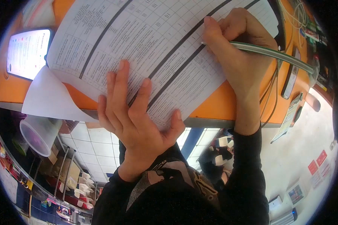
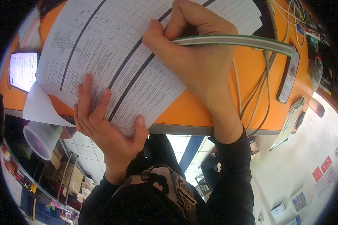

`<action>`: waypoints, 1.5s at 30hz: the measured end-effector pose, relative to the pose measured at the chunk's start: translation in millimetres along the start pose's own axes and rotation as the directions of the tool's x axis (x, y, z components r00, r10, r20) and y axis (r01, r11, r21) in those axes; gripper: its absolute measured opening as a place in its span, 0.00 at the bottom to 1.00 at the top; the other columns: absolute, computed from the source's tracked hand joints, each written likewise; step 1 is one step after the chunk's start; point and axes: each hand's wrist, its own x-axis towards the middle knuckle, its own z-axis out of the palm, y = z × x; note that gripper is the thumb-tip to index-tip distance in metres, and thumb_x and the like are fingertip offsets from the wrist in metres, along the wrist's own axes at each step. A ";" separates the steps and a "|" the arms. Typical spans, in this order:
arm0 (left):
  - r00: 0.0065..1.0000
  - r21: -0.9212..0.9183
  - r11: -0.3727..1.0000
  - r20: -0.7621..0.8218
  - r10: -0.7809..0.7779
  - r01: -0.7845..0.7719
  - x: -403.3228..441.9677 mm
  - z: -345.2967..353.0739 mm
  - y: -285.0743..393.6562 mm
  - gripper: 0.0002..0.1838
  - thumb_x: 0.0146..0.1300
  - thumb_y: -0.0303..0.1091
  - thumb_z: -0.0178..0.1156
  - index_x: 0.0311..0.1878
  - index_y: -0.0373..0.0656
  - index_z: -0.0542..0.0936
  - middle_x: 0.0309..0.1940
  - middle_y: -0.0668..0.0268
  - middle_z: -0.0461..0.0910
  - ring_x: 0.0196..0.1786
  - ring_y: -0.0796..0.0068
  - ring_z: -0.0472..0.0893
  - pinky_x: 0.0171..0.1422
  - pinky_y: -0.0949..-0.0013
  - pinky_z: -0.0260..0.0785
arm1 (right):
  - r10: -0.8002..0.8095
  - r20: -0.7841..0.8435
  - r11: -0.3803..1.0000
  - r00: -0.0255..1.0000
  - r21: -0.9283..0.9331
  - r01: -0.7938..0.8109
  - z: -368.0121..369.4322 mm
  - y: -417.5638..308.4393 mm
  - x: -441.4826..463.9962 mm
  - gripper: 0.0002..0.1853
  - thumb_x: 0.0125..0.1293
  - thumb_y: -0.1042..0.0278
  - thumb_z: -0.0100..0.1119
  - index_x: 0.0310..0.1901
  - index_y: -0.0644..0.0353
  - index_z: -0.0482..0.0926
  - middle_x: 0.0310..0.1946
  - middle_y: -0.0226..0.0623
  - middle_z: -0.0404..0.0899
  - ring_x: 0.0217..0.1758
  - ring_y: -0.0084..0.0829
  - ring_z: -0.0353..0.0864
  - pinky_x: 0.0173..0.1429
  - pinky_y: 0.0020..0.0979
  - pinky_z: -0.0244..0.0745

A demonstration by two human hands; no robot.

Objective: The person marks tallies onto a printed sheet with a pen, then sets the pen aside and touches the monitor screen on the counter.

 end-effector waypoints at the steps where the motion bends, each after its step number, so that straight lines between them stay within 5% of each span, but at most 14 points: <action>1: 1.000 0.002 1.000 -0.001 -0.003 0.003 -0.2 0.7 -0.7 0.30 0.56 0.55 0.50 0.59 0.49 0.63 0.65 0.52 0.60 0.67 0.52 0.58 0.68 0.51 0.42 | 0.000 0.005 1.000 1.000 -0.011 0.000 0.8 -0.1 0.7 0.11 0.54 0.71 0.67 0.21 0.57 0.73 0.16 0.28 0.74 0.16 0.17 0.71 0.24 0.17 0.60; 17: 1.000 -0.018 1.000 -0.017 0.016 -0.017 -0.5 1.9 -1.1 0.30 0.56 0.55 0.51 0.59 0.48 0.63 0.65 0.52 0.60 0.68 0.52 0.58 0.68 0.50 0.41 | -0.156 0.045 0.983 0.987 -0.094 0.160 1.8 -2.4 3.2 0.10 0.55 0.73 0.64 0.20 0.57 0.74 0.15 0.26 0.72 0.15 0.16 0.69 0.24 0.18 0.58; 20: 1.000 -0.011 1.000 -0.022 0.020 -0.020 -0.2 2.5 -2.3 0.30 0.56 0.55 0.51 0.59 0.48 0.63 0.65 0.52 0.60 0.68 0.53 0.57 0.68 0.50 0.41 | 0.190 -0.082 0.982 0.978 -0.005 -0.191 6.3 -10.4 4.1 0.15 0.50 0.82 0.64 0.16 0.57 0.67 0.14 0.28 0.71 0.14 0.15 0.65 0.20 0.16 0.57; 22: 0.999 -0.014 1.000 -0.027 0.023 -0.023 -0.6 3.4 -3.3 0.31 0.56 0.55 0.50 0.59 0.48 0.63 0.65 0.52 0.60 0.68 0.53 0.57 0.68 0.50 0.41 | 0.041 -0.016 0.998 0.999 0.042 -0.041 -1.0 0.5 0.3 0.09 0.56 0.72 0.66 0.23 0.56 0.75 0.16 0.27 0.73 0.16 0.16 0.70 0.24 0.16 0.59; 29: 1.000 -0.011 1.000 -0.010 0.018 -0.018 -0.3 1.3 -3.7 0.31 0.56 0.55 0.51 0.60 0.48 0.63 0.65 0.52 0.60 0.67 0.53 0.58 0.68 0.52 0.42 | 0.028 -0.009 0.987 1.000 0.159 -0.026 -0.2 -2.2 -5.5 0.09 0.54 0.72 0.69 0.27 0.58 0.76 0.20 0.30 0.77 0.17 0.17 0.72 0.24 0.16 0.61; 32: 1.000 -0.007 1.000 -0.001 0.013 -0.013 -0.8 0.0 -3.5 0.31 0.56 0.55 0.51 0.59 0.48 0.63 0.65 0.52 0.60 0.67 0.53 0.58 0.68 0.52 0.42 | -0.126 0.028 0.992 0.992 0.028 0.125 -1.6 2.1 -11.1 0.08 0.54 0.73 0.69 0.26 0.58 0.76 0.20 0.30 0.77 0.17 0.18 0.73 0.24 0.16 0.61; 37: 1.000 -0.025 0.999 -0.013 0.027 -0.027 -0.1 1.5 -4.5 0.30 0.56 0.55 0.51 0.59 0.48 0.63 0.65 0.51 0.60 0.67 0.54 0.58 0.68 0.53 0.42 | 0.052 -0.002 0.999 0.999 -0.011 -0.052 -9.9 -1.7 -14.9 0.08 0.53 0.73 0.69 0.25 0.58 0.77 0.20 0.29 0.76 0.18 0.18 0.73 0.25 0.17 0.61; 45: 1.000 -0.002 1.000 0.014 0.007 -0.007 -0.5 -1.2 -2.3 0.30 0.57 0.54 0.51 0.59 0.47 0.63 0.65 0.51 0.61 0.67 0.55 0.58 0.67 0.54 0.43 | -0.035 -0.004 0.998 0.999 -0.047 0.035 -5.6 -1.4 -12.1 0.08 0.52 0.73 0.70 0.23 0.59 0.77 0.18 0.29 0.75 0.17 0.18 0.71 0.25 0.18 0.59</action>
